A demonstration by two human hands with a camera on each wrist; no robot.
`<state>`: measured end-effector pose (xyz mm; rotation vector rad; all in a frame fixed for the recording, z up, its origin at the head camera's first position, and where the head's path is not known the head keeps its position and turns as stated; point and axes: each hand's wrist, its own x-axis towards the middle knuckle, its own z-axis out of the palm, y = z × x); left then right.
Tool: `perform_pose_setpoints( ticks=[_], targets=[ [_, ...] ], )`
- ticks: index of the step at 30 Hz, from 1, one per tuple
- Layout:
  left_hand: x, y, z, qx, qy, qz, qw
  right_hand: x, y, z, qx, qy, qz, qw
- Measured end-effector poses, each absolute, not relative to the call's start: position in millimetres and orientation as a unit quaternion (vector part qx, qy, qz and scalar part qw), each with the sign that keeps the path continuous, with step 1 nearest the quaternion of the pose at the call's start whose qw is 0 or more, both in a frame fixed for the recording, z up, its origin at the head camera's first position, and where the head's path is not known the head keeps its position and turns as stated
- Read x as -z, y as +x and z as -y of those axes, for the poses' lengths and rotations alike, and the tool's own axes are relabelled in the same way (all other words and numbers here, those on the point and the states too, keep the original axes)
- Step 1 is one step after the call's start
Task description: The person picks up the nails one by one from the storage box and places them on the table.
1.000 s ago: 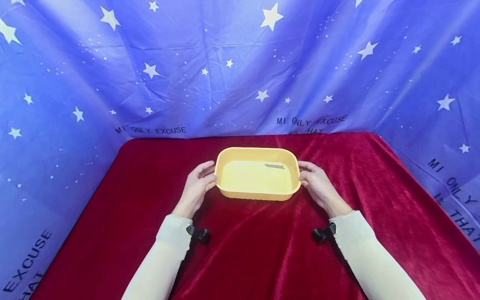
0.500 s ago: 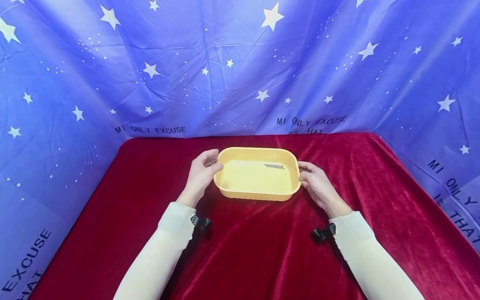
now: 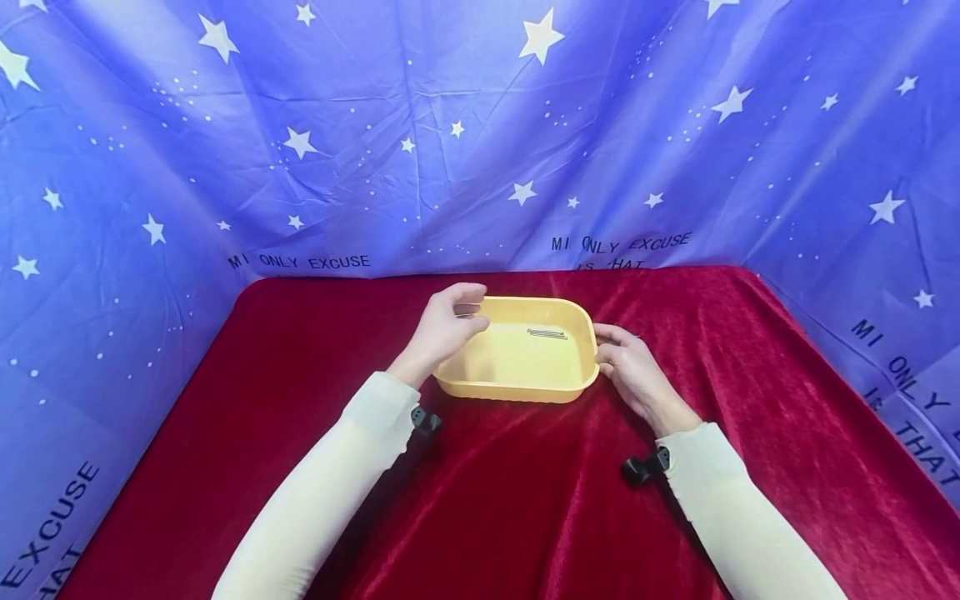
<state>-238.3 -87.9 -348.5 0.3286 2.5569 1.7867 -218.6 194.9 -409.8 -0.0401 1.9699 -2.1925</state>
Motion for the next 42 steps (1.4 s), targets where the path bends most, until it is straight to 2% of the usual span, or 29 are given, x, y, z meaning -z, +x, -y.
perform_pose_setpoints(
  ticks=[8, 28, 42],
  targets=[
    [335.6, -252.5, 60.7, -0.488, 0.17, -0.855, 0.041, 410.2, -218.5, -194.8, 0.739, -0.012, -0.667, 0.097],
    [338.8, -292.5, 18.2, -0.312, 0.277, -0.908, 0.052, 409.1, -219.7, -194.0, 0.737, -0.016, -0.668, 0.1],
    [329.5, -295.2, -13.8, -0.098, 0.348, -0.929, 0.073, 411.4, -219.5, -195.4, 0.732, -0.028, -0.674, 0.096]
  ],
)
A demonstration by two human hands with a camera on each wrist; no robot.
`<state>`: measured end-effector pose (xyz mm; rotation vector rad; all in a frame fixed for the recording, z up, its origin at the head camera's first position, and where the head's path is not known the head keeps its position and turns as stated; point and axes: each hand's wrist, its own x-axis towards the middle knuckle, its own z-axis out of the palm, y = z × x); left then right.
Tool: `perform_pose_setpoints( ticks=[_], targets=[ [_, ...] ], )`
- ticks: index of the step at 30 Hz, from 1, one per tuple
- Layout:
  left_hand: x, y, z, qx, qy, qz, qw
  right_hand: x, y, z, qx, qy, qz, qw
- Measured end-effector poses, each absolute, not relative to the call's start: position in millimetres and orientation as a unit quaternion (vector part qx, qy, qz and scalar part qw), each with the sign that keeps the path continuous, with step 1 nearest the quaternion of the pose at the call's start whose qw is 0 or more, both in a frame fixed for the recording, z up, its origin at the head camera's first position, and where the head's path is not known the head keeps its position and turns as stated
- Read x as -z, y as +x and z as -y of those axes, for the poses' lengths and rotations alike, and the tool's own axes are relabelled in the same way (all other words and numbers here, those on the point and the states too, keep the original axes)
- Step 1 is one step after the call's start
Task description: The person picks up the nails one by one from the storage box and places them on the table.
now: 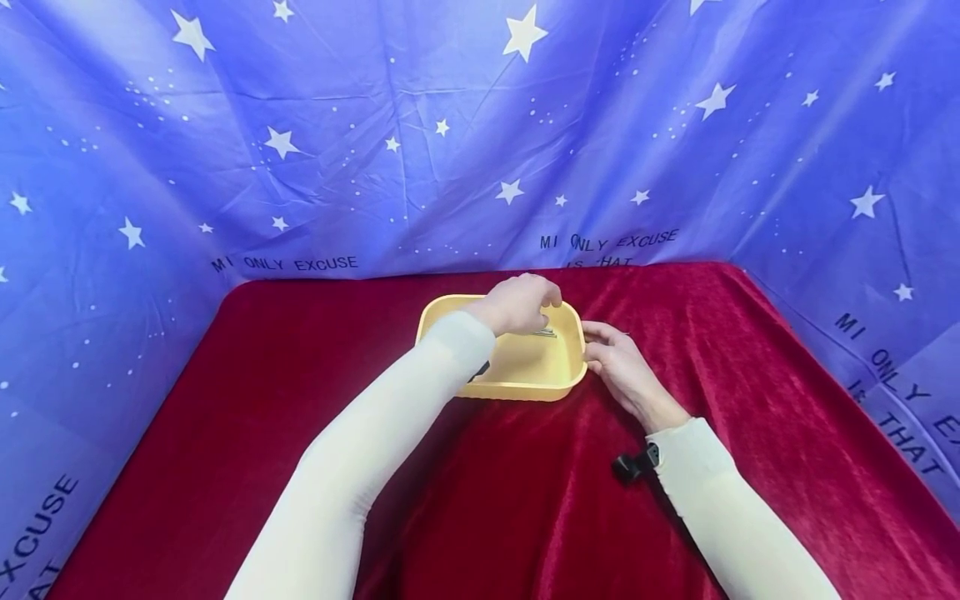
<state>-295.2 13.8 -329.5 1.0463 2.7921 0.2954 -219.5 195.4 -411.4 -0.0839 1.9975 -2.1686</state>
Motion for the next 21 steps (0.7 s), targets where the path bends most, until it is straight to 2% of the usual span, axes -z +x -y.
perform_pose_setpoints(
  ticks=[14, 21],
  targets=[
    [348.6, -297.3, -19.6, 0.012, 0.371, -0.925, 0.078, 416.8, -222.8, -194.0, 0.718, -0.046, -0.689, 0.086],
    [362.2, -299.5, -22.7, 0.05, 0.383, -0.921, 0.059, 416.5, -224.1, -195.5, 0.719, -0.051, -0.687, 0.089]
  ],
)
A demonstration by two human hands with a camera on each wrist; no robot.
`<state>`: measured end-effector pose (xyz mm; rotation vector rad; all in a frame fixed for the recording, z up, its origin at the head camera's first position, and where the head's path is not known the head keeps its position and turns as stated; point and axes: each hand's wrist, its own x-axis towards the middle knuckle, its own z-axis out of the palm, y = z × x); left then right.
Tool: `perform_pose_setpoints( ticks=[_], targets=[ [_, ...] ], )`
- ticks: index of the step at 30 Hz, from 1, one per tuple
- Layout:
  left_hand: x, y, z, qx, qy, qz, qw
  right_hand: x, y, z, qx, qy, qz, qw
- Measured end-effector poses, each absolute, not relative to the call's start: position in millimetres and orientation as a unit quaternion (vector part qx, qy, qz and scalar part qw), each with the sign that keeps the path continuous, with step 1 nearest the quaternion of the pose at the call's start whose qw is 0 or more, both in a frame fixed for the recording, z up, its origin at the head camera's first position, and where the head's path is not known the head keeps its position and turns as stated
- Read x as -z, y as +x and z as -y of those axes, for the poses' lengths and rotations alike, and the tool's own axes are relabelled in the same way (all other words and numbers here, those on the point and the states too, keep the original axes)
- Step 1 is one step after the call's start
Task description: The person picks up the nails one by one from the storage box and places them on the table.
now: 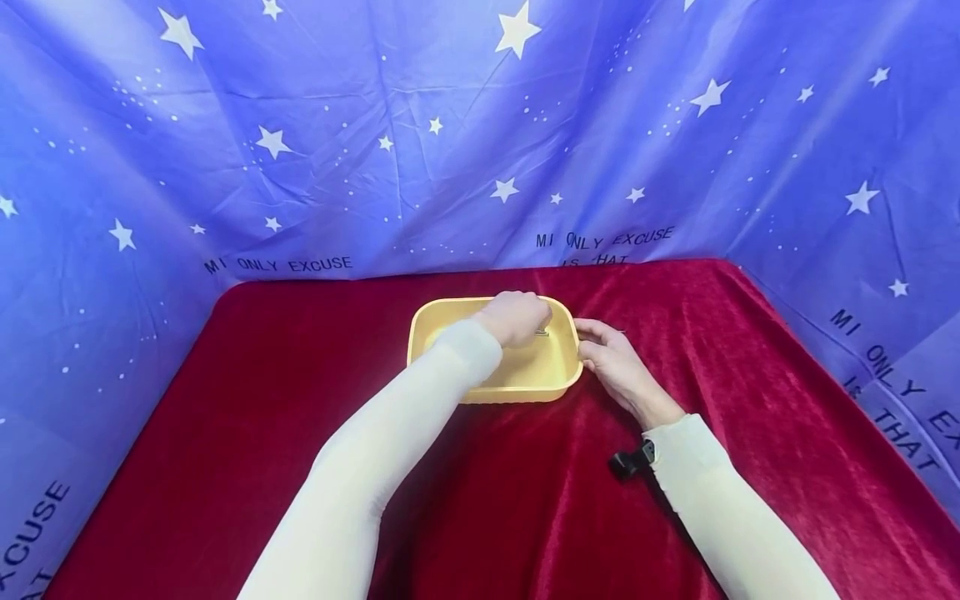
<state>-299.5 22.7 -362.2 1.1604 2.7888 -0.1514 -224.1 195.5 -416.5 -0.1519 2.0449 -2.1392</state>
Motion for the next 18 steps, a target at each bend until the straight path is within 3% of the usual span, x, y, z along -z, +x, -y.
perform_pose_setpoints(
  ticks=[12, 18],
  targets=[
    [382.4, -295.9, -24.3, 0.079, 0.402, -0.912, 0.011, 417.1, -223.2, -195.3, 0.725, -0.045, -0.681, 0.096],
    [383.4, -296.5, -27.0, 0.084, 0.402, -0.912, 0.019, 415.7, -224.0, -194.8, 0.727, -0.042, -0.678, 0.097]
  ],
)
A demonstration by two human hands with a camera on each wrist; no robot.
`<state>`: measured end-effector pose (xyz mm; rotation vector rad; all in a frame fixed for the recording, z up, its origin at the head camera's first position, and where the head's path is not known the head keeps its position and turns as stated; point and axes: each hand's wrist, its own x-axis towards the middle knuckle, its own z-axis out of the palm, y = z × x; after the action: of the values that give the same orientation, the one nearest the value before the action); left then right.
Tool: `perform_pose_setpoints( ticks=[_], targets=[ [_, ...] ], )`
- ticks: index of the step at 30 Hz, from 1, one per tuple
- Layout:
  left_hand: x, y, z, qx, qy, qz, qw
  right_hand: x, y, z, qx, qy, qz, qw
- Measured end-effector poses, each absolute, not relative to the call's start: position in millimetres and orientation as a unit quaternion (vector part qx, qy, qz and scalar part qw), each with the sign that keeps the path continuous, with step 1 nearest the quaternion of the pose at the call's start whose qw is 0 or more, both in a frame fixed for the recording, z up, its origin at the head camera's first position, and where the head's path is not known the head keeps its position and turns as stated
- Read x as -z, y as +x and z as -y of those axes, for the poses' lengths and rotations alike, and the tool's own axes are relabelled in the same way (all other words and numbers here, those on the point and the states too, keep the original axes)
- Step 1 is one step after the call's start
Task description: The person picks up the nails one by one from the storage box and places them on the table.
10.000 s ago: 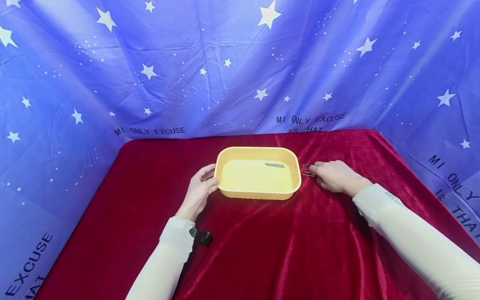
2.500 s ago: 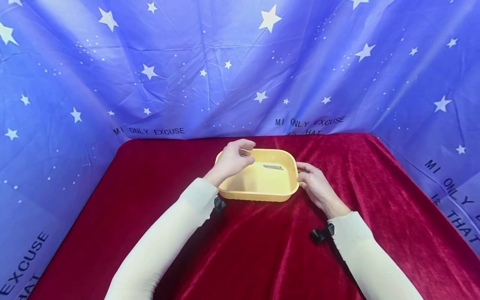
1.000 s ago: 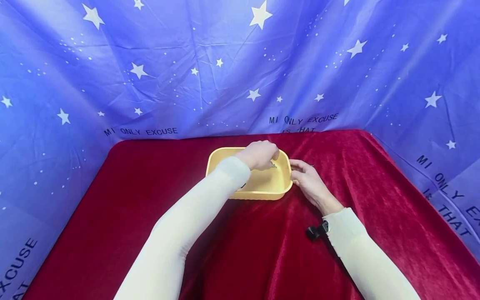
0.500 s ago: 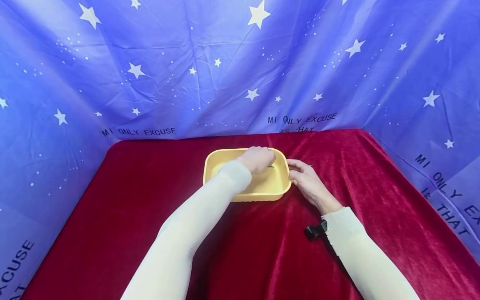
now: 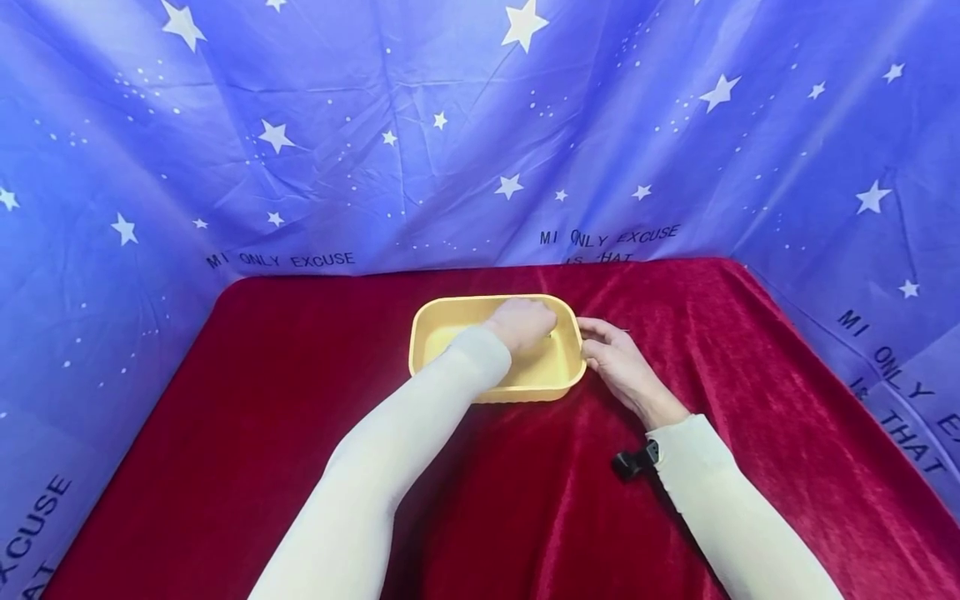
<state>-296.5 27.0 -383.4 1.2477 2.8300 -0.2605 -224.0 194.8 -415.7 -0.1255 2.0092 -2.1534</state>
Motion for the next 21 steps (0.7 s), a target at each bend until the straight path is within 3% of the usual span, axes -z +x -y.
perform_pose_setpoints(
  ticks=[21],
  targets=[
    [389.1, -298.0, -27.9, 0.069, 0.369, -0.927, 0.027, 415.3, -223.7, -195.1, 0.724, -0.04, -0.681, 0.103]
  ],
)
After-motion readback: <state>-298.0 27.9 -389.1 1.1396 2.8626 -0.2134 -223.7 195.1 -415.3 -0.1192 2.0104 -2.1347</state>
